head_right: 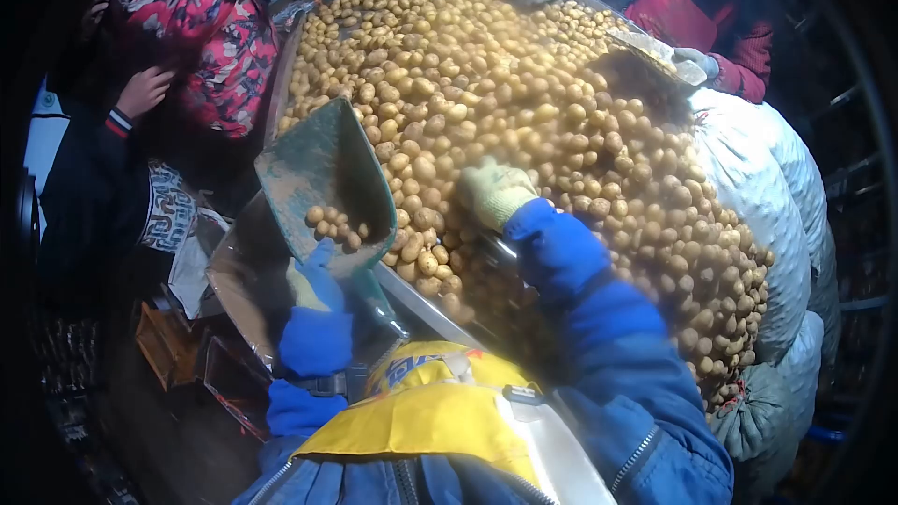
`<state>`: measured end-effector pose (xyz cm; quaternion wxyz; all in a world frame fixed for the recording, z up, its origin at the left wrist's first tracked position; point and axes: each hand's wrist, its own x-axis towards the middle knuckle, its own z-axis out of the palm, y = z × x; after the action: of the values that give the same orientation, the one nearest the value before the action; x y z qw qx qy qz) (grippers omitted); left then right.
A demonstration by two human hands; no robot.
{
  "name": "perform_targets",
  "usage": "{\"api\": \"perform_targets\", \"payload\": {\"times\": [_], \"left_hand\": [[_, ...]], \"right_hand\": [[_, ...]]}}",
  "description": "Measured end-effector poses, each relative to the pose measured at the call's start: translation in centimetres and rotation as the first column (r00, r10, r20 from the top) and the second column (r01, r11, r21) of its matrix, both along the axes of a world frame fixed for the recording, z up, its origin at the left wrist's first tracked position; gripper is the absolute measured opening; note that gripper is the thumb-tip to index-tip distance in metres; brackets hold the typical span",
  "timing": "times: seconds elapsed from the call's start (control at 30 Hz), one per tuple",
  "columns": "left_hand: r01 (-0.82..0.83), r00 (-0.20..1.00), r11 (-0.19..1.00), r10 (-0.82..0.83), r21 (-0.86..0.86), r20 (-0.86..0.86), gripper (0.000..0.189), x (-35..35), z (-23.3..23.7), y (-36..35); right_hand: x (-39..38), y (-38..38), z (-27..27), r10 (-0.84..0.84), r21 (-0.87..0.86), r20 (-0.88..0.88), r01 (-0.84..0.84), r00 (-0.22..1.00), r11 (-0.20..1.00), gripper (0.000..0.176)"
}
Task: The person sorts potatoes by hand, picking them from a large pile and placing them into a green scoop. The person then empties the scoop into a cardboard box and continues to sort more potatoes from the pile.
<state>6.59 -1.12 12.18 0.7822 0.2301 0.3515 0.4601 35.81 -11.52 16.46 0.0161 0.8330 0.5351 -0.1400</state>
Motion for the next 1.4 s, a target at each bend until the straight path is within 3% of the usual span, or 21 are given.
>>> {"api": "perform_targets", "payload": {"times": [0.07,0.13,0.2,0.23,0.3,0.37,0.4,0.5,0.63,0.7,0.83,1.0,1.1,1.13,1.2,1.23,1.27,1.3,1.33,1.37,1.4], "left_hand": [[0.016,0.999,0.999,-0.017,0.028,0.031,0.036,0.0,0.0,-0.1],[0.006,1.0,1.0,-0.006,-0.003,-0.01,0.034,0.0,0.2,-0.2],[-0.037,0.996,0.997,0.032,-0.065,-0.084,0.033,0.4,1.0,-0.3],[-0.047,0.996,0.996,0.041,-0.079,-0.08,0.033,0.4,0.9,-0.2],[-0.009,0.996,0.999,0.013,-0.043,0.092,0.037,0.2,-0.9,0.3],[-0.041,0.999,0.998,0.04,-0.042,-0.025,0.037,0.4,0.2,-0.1],[-0.056,0.995,0.998,0.052,-0.041,-0.082,0.038,0.6,0.7,-0.3],[-0.012,1.0,0.999,0.012,-0.05,0.012,0.037,0.1,0.5,-0.3],[-0.046,0.997,0.997,0.042,-0.062,-0.058,0.034,0.3,0.9,-0.4],[-0.021,1.0,1.0,0.021,-0.02,-0.004,0.029,0.1,0.1,-0.2],[0.0,0.993,1.0,-0.001,0.012,0.122,0.028,0.2,-0.2,-0.1],[-0.026,0.998,1.0,0.027,0.013,-0.059,0.03,0.3,0.3,-0.3],[-0.053,0.975,0.998,0.062,0.047,-0.216,0.028,-0.6,-4.9,0.6],[-0.065,0.959,0.997,0.073,0.038,-0.273,0.027,-0.6,-5.7,0.8],[-0.092,0.893,0.992,0.121,0.086,-0.433,0.025,-0.5,-6.9,1.0],[-0.009,0.83,0.994,0.067,0.107,-0.553,0.027,-0.8,-4.5,0.7],[-0.02,0.835,0.988,0.102,0.155,-0.54,0.031,-0.7,-4.2,0.4],[-0.03,0.84,0.979,0.135,0.203,-0.525,0.036,-0.5,-3.9,0.2],[0.002,0.736,0.986,0.113,0.169,-0.668,0.037,-0.5,-4.6,0.5],[0.003,0.704,0.987,0.112,0.16,-0.702,0.04,-0.3,-5.0,0.5],[0.001,0.707,0.99,0.099,0.141,-0.7,0.042,-0.3,-4.9,0.3]], "right_hand": [[0.4,0.2,0.7,0.046,-0.035,-0.041,-0.047,0.998,0.998,0.027],[1.3,1.1,0.6,-0.096,-0.1,-0.225,0.075,0.97,0.992,0.026],[2.0,1.5,0.3,-0.096,-0.118,-0.255,0.068,0.962,0.991,0.027],[2.4,1.2,0.0,-0.026,-0.102,-0.199,0.006,0.98,0.995,0.028],[2.1,0.7,0.7,0.061,-0.098,-0.151,-0.076,0.987,0.992,0.029],[1.0,-0.7,2.5,0.091,-0.119,-0.171,-0.112,0.981,0.987,0.029],[1.2,-1.9,1.3,0.125,-0.036,-0.146,-0.132,0.981,0.991,0.033],[0.4,-3.0,-0.9,0.127,0.058,-0.028,-0.125,0.992,0.991,0.03],[0.1,-2.9,0.6,0.116,-0.068,-0.066,-0.12,0.991,0.99,0.036],[0.3,-3.0,1.3,0.096,-0.169,-0.075,-0.107,0.993,0.98,0.041],[0.8,-3.8,1.4,0.087,-0.182,-0.111,-0.106,0.99,0.978,0.043],[0.8,-2.9,2.2,0.102,-0.203,-0.123,-0.125,0.987,0.971,0.036],[1.3,-3.0,1.0,0.137,-0.157,-0.092,-0.151,0.986,0.976,0.03],[1.4,-3.0,1.0,0.11,-0.202,-0.153,-0.14,0.982,0.969,0.028],[2.1,-3.8,-1.6,0.144,-0.144,-0.022,-0.146,0.989,0.979,0.023],[2.3,-4.2,-2.1,0.172,-0.056,-0.031,-0.174,0.985,0.983,0.021],[0.3,-4.0,1.1,0.178,-0.054,-0.022,-0.178,0.984,0.982,0.021],[0.3,-4.0,1.1,0.217,-0.083,-0.005,-0.216,0.976,0.973,0.021],[0.6,-3.7,0.0,0.184,-0.085,0.044,-0.18,0.982,0.98,0.033],[0.3,-3.6,0.2,0.198,-0.139,0.101,-0.184,0.975,0.973,0.037],[0.7,-4.2,-0.7,0.177,-0.018,0.106,-0.176,0.978,0.984,0.033]]}}
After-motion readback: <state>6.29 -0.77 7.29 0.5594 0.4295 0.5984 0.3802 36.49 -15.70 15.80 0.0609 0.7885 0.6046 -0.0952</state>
